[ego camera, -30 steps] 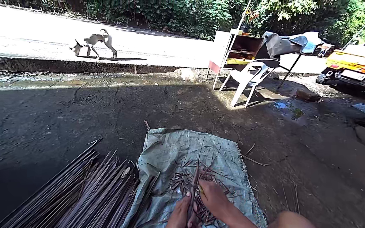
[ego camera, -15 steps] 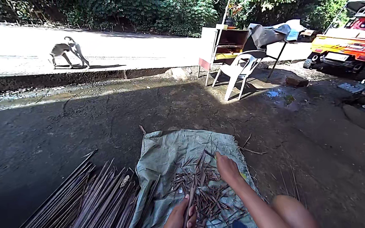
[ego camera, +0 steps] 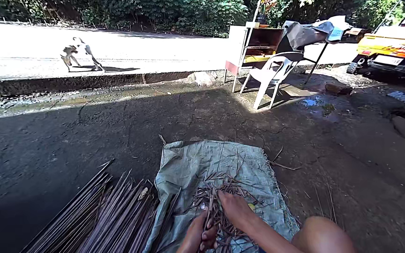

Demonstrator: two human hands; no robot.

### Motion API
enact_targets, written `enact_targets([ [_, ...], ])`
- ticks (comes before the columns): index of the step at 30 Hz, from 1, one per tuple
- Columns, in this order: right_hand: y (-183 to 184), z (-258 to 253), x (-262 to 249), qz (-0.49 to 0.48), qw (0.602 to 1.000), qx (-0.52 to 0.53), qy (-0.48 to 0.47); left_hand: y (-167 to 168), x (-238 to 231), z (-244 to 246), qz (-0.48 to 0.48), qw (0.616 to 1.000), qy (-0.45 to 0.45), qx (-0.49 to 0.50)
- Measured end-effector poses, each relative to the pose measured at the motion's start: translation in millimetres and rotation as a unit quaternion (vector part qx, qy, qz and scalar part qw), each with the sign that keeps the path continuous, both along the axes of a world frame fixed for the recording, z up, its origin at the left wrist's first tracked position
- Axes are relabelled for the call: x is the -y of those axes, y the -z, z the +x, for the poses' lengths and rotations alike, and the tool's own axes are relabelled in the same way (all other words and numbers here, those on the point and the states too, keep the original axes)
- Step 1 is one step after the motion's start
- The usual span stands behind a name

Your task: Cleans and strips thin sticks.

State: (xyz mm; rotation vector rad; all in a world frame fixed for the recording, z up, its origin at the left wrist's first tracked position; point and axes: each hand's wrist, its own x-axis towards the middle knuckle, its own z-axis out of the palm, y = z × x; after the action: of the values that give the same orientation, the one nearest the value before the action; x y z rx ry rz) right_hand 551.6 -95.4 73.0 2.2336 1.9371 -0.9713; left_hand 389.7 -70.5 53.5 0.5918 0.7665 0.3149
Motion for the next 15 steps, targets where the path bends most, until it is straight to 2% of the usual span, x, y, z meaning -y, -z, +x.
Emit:
enact_targets([
  [7,3.3,38.1,-18.8,0.004,0.993,0.082,0.087,-10.1,8.8,-1.0,-0.009,0.999,0.022,-0.023],
  [12,-2.4,80.2,-23.2,-0.013,0.965,0.091,0.246,-13.6,13.5,-8.1,-0.011,0.998,0.035,-0.052],
  [13,-5.0,79.1,-21.4,-0.006,0.967,0.073,0.243,-11.8,13.1,-9.5,-0.008,0.998,0.024,-0.063],
  [15,-6.5,59.3,-14.8,0.016,0.984,0.012,0.177,-8.0,8.0,-10.6,0.004,0.997,0.007,-0.079],
])
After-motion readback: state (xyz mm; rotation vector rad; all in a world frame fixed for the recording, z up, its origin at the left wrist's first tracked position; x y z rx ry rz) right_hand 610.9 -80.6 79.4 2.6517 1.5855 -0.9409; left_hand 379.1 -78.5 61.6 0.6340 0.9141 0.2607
